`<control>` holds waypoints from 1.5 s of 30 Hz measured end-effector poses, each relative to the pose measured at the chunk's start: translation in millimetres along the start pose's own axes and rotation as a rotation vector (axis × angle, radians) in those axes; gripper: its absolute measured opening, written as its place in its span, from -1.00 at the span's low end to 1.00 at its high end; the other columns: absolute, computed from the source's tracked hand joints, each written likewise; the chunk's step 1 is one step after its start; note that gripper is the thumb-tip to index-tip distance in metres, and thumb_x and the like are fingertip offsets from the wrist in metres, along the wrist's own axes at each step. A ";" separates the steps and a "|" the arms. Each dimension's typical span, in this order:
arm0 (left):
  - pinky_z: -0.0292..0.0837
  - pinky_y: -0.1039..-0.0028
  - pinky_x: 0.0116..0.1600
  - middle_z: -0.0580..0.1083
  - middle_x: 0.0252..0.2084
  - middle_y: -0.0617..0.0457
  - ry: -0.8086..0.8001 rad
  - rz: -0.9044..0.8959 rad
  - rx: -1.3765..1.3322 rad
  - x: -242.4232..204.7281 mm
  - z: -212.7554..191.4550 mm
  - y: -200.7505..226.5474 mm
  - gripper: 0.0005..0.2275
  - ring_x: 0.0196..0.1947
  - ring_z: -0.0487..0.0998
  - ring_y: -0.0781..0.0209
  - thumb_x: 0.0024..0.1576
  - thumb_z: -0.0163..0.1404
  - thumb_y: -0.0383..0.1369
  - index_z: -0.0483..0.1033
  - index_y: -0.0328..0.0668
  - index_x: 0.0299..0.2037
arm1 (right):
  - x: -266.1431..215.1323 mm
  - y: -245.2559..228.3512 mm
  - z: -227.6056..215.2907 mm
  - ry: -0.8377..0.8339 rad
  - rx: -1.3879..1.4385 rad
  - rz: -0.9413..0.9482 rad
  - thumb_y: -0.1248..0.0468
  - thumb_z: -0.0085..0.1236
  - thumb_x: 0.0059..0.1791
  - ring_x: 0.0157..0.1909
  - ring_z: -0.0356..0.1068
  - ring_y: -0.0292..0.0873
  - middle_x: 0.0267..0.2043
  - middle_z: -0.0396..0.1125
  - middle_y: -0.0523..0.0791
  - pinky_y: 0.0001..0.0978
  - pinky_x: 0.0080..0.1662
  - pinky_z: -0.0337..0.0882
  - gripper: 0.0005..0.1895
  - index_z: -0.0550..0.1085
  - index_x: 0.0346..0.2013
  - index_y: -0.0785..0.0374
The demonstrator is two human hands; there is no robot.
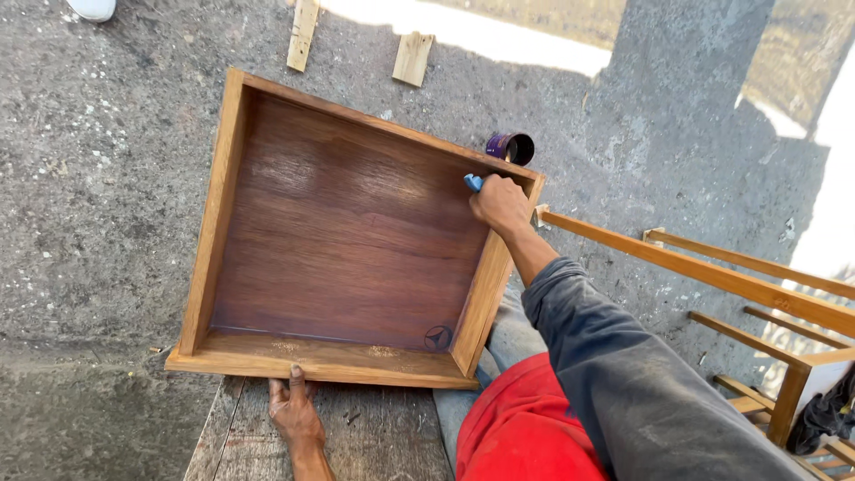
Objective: The person stains a wooden drawer using a brush, applying a dark liquid to the interior surfaces of the drawer.
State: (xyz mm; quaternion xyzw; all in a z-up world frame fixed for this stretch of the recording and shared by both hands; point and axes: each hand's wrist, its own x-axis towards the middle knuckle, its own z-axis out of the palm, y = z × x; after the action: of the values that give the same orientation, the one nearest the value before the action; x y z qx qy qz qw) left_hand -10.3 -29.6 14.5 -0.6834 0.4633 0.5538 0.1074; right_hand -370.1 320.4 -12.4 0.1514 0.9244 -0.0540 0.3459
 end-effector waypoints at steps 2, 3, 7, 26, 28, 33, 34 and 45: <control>0.37 0.00 0.55 0.20 0.67 -0.13 0.028 0.035 0.009 6.4 -0.3 -9.0 -0.13 0.53 0.36 -0.16 0.24 0.14 -0.10 -0.05 -0.20 0.70 | -22.4 -19.4 -30.9 -0.176 -0.146 0.028 0.24 -0.01 0.01 0.11 0.57 0.34 0.09 0.58 0.15 0.20 0.07 0.55 -0.62 0.65 -0.02 0.33; 0.37 0.00 0.55 0.20 0.67 -0.13 0.026 0.030 0.000 8.5 -3.0 -15.3 -0.13 0.53 0.36 -0.16 0.24 0.14 -0.10 -0.05 -0.20 0.70 | -22.1 -9.7 -13.0 -0.172 -0.155 0.026 0.24 -0.01 0.01 0.11 0.57 0.34 0.09 0.58 0.15 0.20 0.07 0.55 -0.62 0.65 -0.02 0.33; 0.37 -0.01 0.58 0.29 0.40 -0.08 0.009 0.002 -0.036 11.4 -5.7 -18.7 -0.13 0.52 0.37 -0.21 0.20 0.18 -0.10 0.04 -0.15 0.70 | -8.5 9.3 25.6 -0.006 -0.257 -0.206 0.28 -0.13 0.22 -0.18 0.49 0.25 -0.11 0.34 0.05 0.13 -0.19 0.54 -0.76 0.54 -0.01 0.16; 0.52 0.02 0.39 0.43 0.44 -0.42 -0.022 0.218 -0.058 44.2 -7.6 -70.2 -0.36 0.42 0.46 -0.25 0.32 0.24 -0.19 0.35 0.04 0.63 | 10.8 -187.4 56.2 0.269 0.345 -0.445 0.04 0.21 0.09 0.24 0.55 0.21 0.12 0.51 -0.07 0.12 0.32 0.57 -0.66 0.57 0.16 -0.43; 0.46 -0.07 0.44 0.41 0.47 -0.41 -0.002 0.221 -0.018 24.1 -2.4 -47.4 -0.34 0.44 0.44 -0.30 0.31 0.24 -0.13 0.34 0.01 0.63 | 37.2 -250.6 64.0 0.304 0.335 -0.615 0.15 0.18 0.09 0.17 0.57 0.30 0.02 0.53 0.03 0.23 0.24 0.59 -0.65 0.58 0.17 -0.27; 0.34 -0.13 0.54 0.38 0.54 -0.27 0.016 0.216 0.045 -11.2 6.2 -11.9 -0.33 0.49 0.41 -0.27 0.30 0.23 -0.05 0.36 -0.01 0.61 | 38.2 -306.4 59.6 0.235 0.307 -0.575 0.22 0.05 0.02 0.18 0.63 0.15 0.06 0.64 -0.12 0.07 0.30 0.61 -0.55 0.66 0.06 -0.44; 0.36 -0.14 0.54 0.38 0.54 -0.27 -0.033 0.239 -0.026 -17.9 9.0 0.6 -0.35 0.47 0.43 -0.29 0.31 0.22 -0.13 0.34 -0.05 0.62 | 33.1 -286.4 53.2 0.233 0.368 -0.753 0.23 0.14 0.07 0.20 0.57 0.26 0.09 0.59 -0.04 0.20 0.26 0.57 -0.62 0.63 0.09 -0.36; 0.45 -0.03 0.46 0.45 0.46 -0.27 -0.119 0.476 -0.175 32.5 13.2 -52.7 -0.42 0.36 0.51 -0.04 0.41 0.19 -0.36 0.29 -0.15 0.64 | 15.3 -4.2 -42.5 0.066 -0.224 -0.792 0.12 0.21 0.16 0.24 0.51 0.15 0.10 0.48 -0.15 0.12 0.25 0.51 -0.78 0.62 0.05 -0.37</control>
State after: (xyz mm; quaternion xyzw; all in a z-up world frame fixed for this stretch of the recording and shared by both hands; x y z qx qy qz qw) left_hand 19.2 -8.8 -37.5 -0.5282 0.5544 0.6405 -0.0584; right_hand -408.9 328.8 9.6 -0.2532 0.9220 -0.0770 0.2828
